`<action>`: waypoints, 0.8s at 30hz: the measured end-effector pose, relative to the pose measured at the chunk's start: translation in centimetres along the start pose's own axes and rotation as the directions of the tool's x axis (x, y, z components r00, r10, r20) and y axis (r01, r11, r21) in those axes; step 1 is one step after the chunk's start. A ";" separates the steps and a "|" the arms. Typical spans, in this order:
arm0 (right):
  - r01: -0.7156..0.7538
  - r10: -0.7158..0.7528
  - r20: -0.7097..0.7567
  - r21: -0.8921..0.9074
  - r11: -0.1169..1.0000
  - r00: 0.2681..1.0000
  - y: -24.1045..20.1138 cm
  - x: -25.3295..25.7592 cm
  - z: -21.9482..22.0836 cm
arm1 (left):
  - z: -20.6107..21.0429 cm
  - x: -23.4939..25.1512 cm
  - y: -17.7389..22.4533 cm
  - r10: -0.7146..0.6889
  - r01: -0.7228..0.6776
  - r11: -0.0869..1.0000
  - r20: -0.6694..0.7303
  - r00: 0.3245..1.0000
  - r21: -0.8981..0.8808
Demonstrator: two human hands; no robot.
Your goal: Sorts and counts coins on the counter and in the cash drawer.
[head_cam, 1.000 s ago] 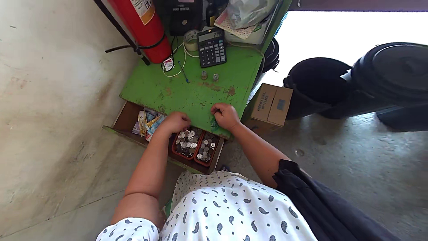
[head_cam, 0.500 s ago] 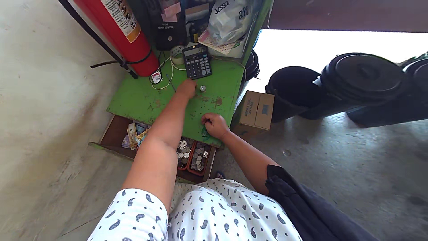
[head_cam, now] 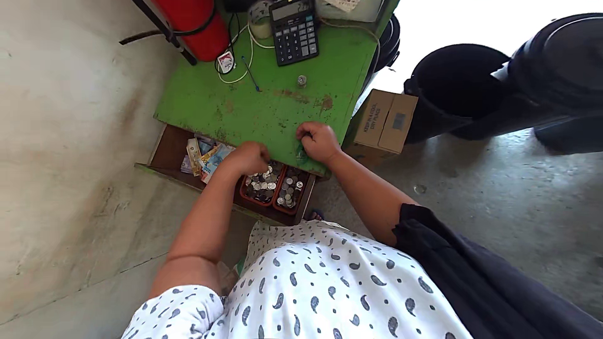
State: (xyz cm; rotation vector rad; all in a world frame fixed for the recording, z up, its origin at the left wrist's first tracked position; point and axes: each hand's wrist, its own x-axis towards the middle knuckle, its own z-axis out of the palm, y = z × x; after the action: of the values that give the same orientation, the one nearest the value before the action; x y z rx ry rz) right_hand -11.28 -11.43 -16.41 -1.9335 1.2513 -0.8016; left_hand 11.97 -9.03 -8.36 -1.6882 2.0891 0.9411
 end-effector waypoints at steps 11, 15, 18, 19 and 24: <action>-0.035 0.035 -0.001 -0.011 0.999 0.999 -0.1 -0.1 0.0 | 10.0 2.2 -6.3 -0.214 0.201 0.976 0.182 0.960 0.085; -0.040 0.040 0.005 -0.014 0.999 0.999 -0.2 -0.1 0.0 | 9.3 2.4 -6.1 -0.237 0.235 0.972 0.109 0.965 0.033; -0.033 0.033 -0.002 -0.015 0.999 0.999 -0.2 0.0 -0.1 | 8.4 2.6 -6.3 -0.237 0.238 0.970 0.023 0.971 -0.058; -0.025 0.025 -0.003 -0.014 1.000 1.000 -0.1 0.0 0.0 | 8.0 2.3 -6.1 -0.235 0.236 0.969 0.016 0.972 -0.077; -0.013 0.013 -0.019 0.006 1.000 1.000 -0.1 -0.1 0.1 | 3.8 -0.4 -3.0 -0.090 0.115 0.988 0.222 0.971 -0.101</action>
State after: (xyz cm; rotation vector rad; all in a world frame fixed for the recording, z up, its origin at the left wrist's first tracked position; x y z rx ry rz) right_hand -11.17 -11.30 -16.37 -1.9154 1.2704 -0.8178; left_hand 14.28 -6.51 -11.83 -1.6458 1.8213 1.1732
